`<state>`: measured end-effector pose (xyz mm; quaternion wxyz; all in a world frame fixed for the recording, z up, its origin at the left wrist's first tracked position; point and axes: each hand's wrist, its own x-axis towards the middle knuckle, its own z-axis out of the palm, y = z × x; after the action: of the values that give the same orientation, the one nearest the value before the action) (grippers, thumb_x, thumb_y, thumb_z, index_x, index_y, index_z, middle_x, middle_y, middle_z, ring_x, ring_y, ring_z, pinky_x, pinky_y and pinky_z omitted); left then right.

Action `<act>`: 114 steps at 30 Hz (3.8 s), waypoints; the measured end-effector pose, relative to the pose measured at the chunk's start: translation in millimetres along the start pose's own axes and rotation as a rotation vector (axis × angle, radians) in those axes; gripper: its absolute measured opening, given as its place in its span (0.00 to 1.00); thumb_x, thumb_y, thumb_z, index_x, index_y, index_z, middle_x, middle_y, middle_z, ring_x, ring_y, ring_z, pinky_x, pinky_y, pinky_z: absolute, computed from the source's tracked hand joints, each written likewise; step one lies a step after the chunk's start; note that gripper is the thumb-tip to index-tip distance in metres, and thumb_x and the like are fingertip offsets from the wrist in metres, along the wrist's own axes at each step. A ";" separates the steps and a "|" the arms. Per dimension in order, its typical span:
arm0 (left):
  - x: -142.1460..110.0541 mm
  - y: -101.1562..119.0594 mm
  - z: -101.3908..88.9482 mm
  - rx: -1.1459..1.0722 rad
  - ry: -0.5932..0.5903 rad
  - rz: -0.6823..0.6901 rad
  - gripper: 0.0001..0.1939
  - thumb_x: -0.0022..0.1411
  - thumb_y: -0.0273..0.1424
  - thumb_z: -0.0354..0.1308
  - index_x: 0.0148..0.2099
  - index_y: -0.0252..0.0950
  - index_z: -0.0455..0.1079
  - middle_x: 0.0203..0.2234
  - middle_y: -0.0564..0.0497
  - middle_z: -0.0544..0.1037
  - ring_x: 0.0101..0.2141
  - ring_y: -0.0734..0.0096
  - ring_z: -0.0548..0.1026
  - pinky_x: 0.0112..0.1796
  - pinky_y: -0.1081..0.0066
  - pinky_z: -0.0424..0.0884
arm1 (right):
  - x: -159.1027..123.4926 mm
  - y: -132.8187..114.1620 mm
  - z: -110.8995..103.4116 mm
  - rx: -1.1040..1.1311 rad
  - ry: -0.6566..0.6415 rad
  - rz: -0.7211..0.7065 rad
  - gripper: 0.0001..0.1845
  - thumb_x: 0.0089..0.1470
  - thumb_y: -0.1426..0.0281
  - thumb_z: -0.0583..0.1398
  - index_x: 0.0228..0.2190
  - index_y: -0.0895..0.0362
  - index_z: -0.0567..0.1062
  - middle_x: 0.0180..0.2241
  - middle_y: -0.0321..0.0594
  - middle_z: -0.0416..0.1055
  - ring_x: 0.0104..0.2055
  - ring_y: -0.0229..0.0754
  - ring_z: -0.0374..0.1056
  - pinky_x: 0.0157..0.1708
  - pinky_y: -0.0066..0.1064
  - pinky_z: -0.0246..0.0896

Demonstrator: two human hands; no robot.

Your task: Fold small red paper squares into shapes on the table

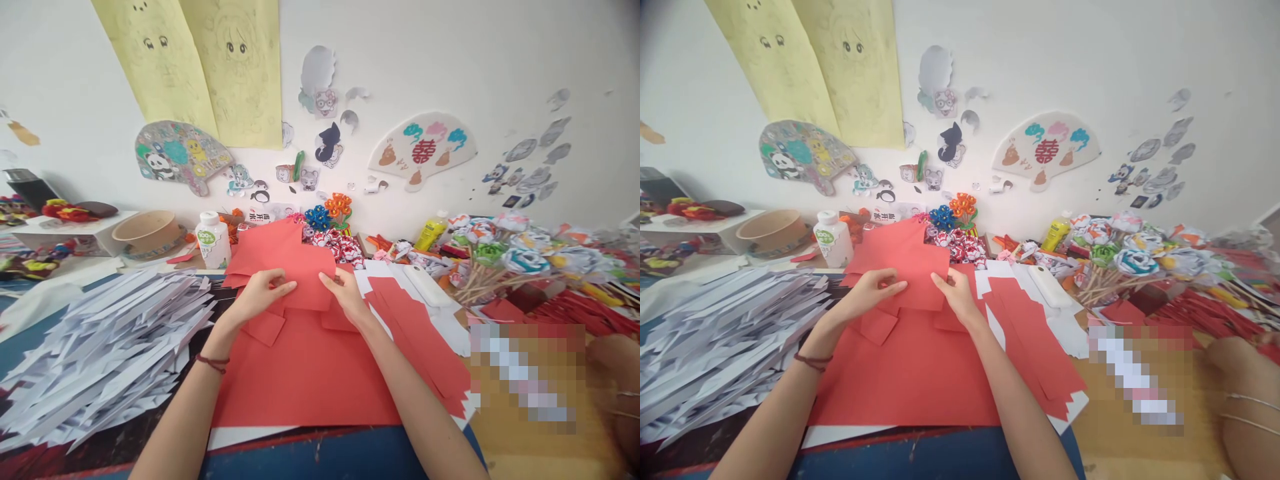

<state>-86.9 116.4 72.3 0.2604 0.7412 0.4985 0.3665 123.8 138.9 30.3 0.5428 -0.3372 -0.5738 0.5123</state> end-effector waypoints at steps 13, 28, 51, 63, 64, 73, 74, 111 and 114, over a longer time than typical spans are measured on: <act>7.1 -5.8 27.3 -0.509 0.342 0.070 0.22 0.60 0.42 0.56 0.51 0.31 0.69 0.48 0.41 0.76 0.46 0.58 0.75 0.42 0.66 0.73 | -3.9 8.0 -3.8 0.034 -0.205 0.264 0.24 0.40 0.59 0.69 0.39 0.59 0.78 0.39 0.44 0.78 0.39 0.48 0.75 0.42 0.39 0.70; -7.1 -5.2 30.9 0.976 0.144 0.442 0.32 0.60 0.16 0.44 0.66 0.40 0.55 0.61 0.41 0.63 0.48 0.60 0.72 0.42 0.65 0.68 | 3.7 0.5 -10.2 0.329 0.085 0.221 0.20 0.53 0.55 0.61 0.40 0.57 0.77 0.44 0.47 0.76 0.45 0.46 0.74 0.47 0.38 0.67; 6.6 -5.8 50.9 -0.678 0.238 -0.102 0.21 0.52 0.40 0.65 0.45 0.33 0.70 0.43 0.42 0.79 0.44 0.54 0.76 0.42 0.61 0.74 | -3.8 -10.4 -2.2 0.073 0.140 0.011 0.18 0.45 0.61 0.67 0.37 0.59 0.80 0.37 0.45 0.79 0.40 0.49 0.75 0.42 0.39 0.70; 2.1 3.9 47.9 -0.832 0.223 -0.134 0.22 0.51 0.37 0.67 0.46 0.34 0.69 0.42 0.43 0.78 0.41 0.58 0.77 0.41 0.61 0.75 | -0.1 -10.2 -8.7 -0.033 0.338 0.036 0.20 0.38 0.59 0.70 0.31 0.61 0.80 0.28 0.43 0.77 0.27 0.42 0.71 0.27 0.32 0.67; 2.2 3.7 48.0 -0.836 0.225 -0.132 0.22 0.50 0.37 0.67 0.46 0.34 0.69 0.42 0.43 0.78 0.41 0.58 0.77 0.41 0.61 0.75 | -0.1 -10.9 -9.1 -0.055 0.342 0.035 0.20 0.39 0.59 0.69 0.32 0.61 0.80 0.27 0.42 0.77 0.25 0.41 0.70 0.24 0.31 0.64; 1.6 7.4 48.1 -0.858 0.222 -0.146 0.22 0.50 0.38 0.67 0.45 0.33 0.69 0.43 0.43 0.79 0.42 0.57 0.77 0.41 0.62 0.74 | -1.4 -16.0 -11.0 -0.148 0.329 0.004 0.18 0.42 0.58 0.67 0.29 0.60 0.81 0.20 0.38 0.71 0.19 0.35 0.61 0.19 0.28 0.53; 1.5 7.9 48.1 -0.860 0.218 -0.146 0.22 0.50 0.38 0.67 0.45 0.33 0.69 0.43 0.42 0.79 0.42 0.57 0.77 0.41 0.62 0.75 | -1.6 -16.4 -11.0 -0.150 0.326 0.002 0.18 0.43 0.57 0.67 0.29 0.60 0.81 0.21 0.38 0.71 0.19 0.35 0.61 0.19 0.28 0.53; -2.4 18.2 45.5 -0.904 0.175 -0.176 0.21 0.50 0.38 0.67 0.43 0.34 0.69 0.43 0.42 0.79 0.42 0.55 0.78 0.42 0.59 0.75 | -2.4 -18.2 -12.8 -0.187 0.315 -0.050 0.18 0.47 0.55 0.65 0.27 0.59 0.79 0.15 0.33 0.65 0.18 0.35 0.59 0.19 0.28 0.52; -2.6 18.3 45.6 -0.910 0.177 -0.182 0.22 0.49 0.39 0.68 0.44 0.34 0.69 0.43 0.42 0.79 0.43 0.55 0.78 0.42 0.59 0.75 | -2.3 -18.0 -12.9 -0.189 0.316 -0.052 0.19 0.46 0.54 0.64 0.27 0.58 0.79 0.15 0.33 0.65 0.18 0.36 0.60 0.19 0.28 0.53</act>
<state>-40.9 106.3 58.1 0.5465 0.4709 0.3703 0.5852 139.8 135.2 45.4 0.6050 -0.4480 -0.5356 0.3826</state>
